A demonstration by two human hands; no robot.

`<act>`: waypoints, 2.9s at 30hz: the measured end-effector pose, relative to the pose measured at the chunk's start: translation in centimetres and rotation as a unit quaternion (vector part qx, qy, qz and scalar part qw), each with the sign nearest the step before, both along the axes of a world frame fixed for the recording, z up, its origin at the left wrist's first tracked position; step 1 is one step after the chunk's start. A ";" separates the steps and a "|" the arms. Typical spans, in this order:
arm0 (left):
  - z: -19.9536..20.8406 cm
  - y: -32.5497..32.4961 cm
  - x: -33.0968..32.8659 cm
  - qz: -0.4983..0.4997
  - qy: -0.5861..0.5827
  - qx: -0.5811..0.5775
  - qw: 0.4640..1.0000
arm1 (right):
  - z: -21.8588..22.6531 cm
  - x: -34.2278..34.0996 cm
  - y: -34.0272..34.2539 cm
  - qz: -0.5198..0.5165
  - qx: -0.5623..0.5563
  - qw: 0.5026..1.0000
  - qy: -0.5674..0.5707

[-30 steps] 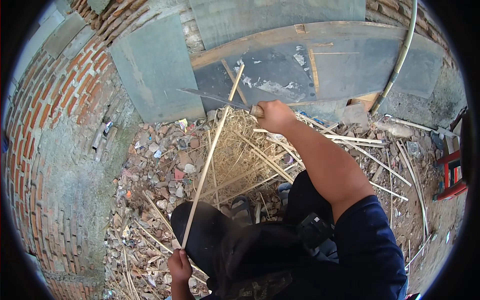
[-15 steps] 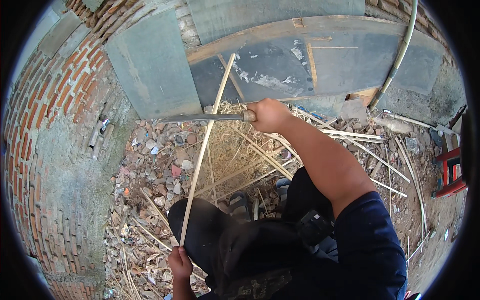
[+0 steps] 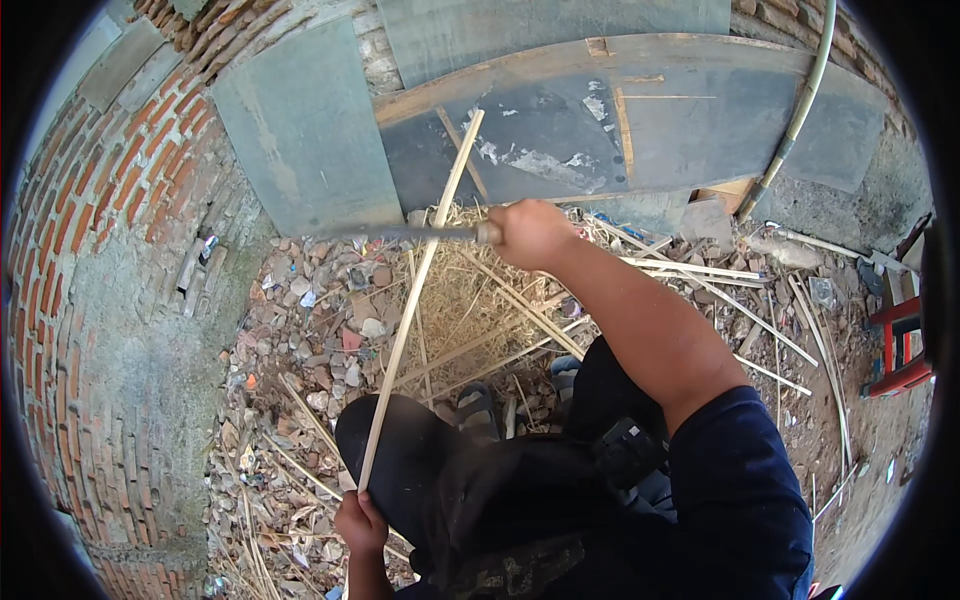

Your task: The person holds a bamboo strip by hand and repeatedly shaves it along its length using a knife.

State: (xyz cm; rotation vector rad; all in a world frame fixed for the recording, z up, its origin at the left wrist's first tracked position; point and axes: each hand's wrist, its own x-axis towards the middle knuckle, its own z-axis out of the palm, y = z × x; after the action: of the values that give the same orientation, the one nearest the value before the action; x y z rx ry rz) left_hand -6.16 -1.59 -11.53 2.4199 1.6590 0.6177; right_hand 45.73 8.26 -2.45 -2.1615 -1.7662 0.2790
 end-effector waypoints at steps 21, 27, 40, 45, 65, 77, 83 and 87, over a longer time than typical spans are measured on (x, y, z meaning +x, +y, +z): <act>1.5 0.1 0.0 -0.001 0.010 -0.020 1.000 | 0.5 0.5 -1.3 0.032 -0.010 0.998 -0.046; 1.0 0.2 0.3 0.004 0.007 0.003 1.000 | 0.2 -1.2 -0.7 0.153 0.003 0.983 -0.105; 1.0 0.4 -0.2 -0.002 0.036 0.015 0.999 | 0.7 -1.1 -1.3 0.126 0.022 0.990 -0.064; -0.2 0.7 -0.5 -0.011 0.014 0.034 0.999 | -2.4 2.8 -0.2 0.058 0.085 0.994 -0.042; 1.5 0.0 -2.2 -0.029 0.009 0.015 0.999 | -2.7 5.8 -1.2 -0.063 0.064 0.996 -0.021; 0.8 -2.4 -3.5 0.023 -0.025 -0.014 0.999 | 0.4 0.6 -1.0 0.156 0.050 0.981 -0.107; -0.3 -3.9 -6.7 0.037 0.002 -0.001 0.999 | -2.0 5.1 -1.8 -0.054 0.122 0.991 -0.024; 0.3 -3.5 -6.4 0.039 -0.022 -0.032 0.998 | -0.9 3.8 -1.9 -0.015 0.114 0.992 -0.046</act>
State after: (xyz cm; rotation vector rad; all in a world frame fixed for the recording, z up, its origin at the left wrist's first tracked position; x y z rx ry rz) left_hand -12.56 -5.08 -11.20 2.2910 1.7350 0.6143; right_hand 49.48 6.34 -3.38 -2.0642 -1.7179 -0.0298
